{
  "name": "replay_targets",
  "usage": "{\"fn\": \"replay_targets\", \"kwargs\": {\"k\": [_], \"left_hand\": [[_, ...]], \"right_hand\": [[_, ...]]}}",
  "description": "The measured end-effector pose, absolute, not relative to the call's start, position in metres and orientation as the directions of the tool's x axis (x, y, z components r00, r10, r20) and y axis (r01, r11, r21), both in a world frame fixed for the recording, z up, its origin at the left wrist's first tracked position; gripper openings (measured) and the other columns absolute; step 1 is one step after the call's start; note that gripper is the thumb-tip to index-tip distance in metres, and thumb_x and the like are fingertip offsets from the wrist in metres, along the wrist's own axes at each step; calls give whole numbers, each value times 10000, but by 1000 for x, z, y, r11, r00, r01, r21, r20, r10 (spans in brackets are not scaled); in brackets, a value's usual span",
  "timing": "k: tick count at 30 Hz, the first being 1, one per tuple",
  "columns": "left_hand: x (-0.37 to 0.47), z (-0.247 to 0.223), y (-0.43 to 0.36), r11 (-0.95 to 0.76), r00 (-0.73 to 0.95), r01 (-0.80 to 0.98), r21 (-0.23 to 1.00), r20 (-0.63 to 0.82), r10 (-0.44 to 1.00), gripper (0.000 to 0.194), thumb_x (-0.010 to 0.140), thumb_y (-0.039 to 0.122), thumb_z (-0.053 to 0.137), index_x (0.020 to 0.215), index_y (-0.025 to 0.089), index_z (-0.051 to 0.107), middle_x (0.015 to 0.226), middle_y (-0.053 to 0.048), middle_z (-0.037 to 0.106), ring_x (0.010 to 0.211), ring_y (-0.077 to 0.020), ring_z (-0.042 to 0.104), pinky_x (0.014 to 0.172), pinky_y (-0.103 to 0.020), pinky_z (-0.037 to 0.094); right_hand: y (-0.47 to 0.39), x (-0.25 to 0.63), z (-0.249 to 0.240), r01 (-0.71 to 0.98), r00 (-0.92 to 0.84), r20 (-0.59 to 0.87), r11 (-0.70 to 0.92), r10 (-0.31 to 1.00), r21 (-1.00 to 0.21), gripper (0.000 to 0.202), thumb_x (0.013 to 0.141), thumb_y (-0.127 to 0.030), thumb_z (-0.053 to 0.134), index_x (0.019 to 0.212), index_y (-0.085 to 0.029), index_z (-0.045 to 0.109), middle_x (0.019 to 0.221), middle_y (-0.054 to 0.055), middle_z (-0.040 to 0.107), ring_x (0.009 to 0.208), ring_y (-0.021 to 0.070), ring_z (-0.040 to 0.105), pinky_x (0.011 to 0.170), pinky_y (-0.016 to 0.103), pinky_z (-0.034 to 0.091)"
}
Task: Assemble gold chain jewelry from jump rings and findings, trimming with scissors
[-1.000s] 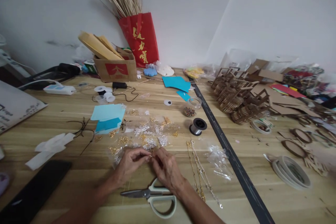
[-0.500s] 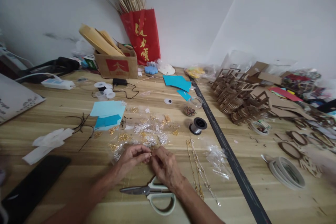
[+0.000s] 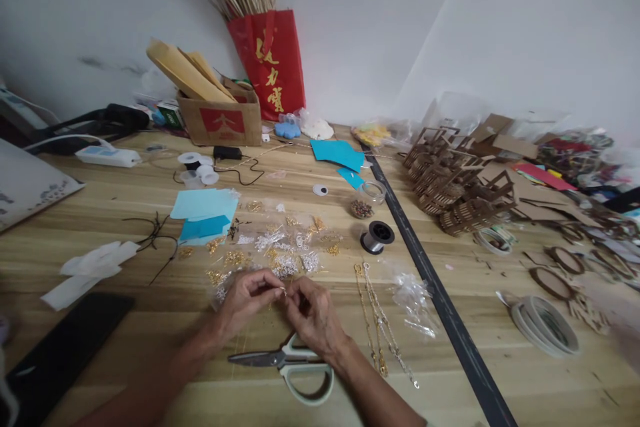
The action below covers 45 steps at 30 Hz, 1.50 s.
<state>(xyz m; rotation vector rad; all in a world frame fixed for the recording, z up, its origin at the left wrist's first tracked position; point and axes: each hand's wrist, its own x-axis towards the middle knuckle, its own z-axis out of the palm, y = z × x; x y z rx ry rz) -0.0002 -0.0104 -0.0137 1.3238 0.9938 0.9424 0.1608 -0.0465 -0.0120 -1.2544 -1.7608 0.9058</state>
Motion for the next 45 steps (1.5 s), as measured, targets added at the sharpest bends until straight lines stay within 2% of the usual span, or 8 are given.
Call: {"fn": "replay_targets", "kwargs": {"k": [10, 18, 23, 28, 36, 45], "left_hand": [[0, -16, -12, -131, 328, 61, 990, 104, 939, 49, 707, 153, 616, 681, 132, 652, 674, -30, 634, 663, -145, 601, 640, -231, 473], [-1, -15, -14, -147, 382, 95, 985, 100, 919, 98, 741, 210, 604, 740, 134, 666, 708, -44, 652, 685, -160, 608, 642, -244, 476], [-2, -14, -14, -190, 397, 106, 976, 134, 908, 125, 760, 223, 594, 687, 136, 647, 676, -33, 629, 660, -148, 574, 630, -237, 445], [-1, -11, -14, -139, 383, 110, 984, 87, 919, 140, 751, 229, 594, 651, 134, 619, 640, -19, 597, 628, -134, 539, 595, -225, 421], [1, -7, -12, 86, 360, -45, 995, -64, 931, 163, 697, 279, 639, 626, 136, 605, 583, -5, 591, 578, -122, 525, 560, -221, 418], [-1, -6, -11, 75, 366, -54, 996, -50, 929, 191, 704, 307, 657, 646, 129, 615, 591, -5, 593, 581, -123, 533, 564, -222, 422]], "right_hand": [[-45, 162, -17, 362, -198, 131, 196, 971, -911, 193, 847, -326, 564, 754, -158, 542, 609, -32, 462, 545, 100, 406, 501, 210, 309], [-45, 164, -12, 357, -203, 184, 248, 962, -901, 225, 871, -310, 505, 701, -162, 506, 602, -29, 444, 544, 102, 402, 495, 207, 303], [-44, 165, -12, 380, -202, 191, 256, 961, -889, 212, 858, -300, 515, 698, -162, 508, 603, -28, 456, 535, 98, 408, 484, 199, 299], [-44, 165, -11, 411, -224, 221, 298, 949, -861, 239, 871, -307, 500, 684, -161, 524, 571, -37, 426, 528, 97, 395, 487, 200, 302], [-46, 165, -9, 430, -230, 245, 324, 942, -843, 171, 858, -272, 520, 741, -159, 576, 566, -40, 436, 520, 97, 398, 498, 212, 312], [-47, 165, -12, 382, -224, 230, 302, 947, -873, 230, 881, -341, 509, 755, -160, 575, 566, -34, 436, 521, 103, 388, 488, 219, 305]]}}
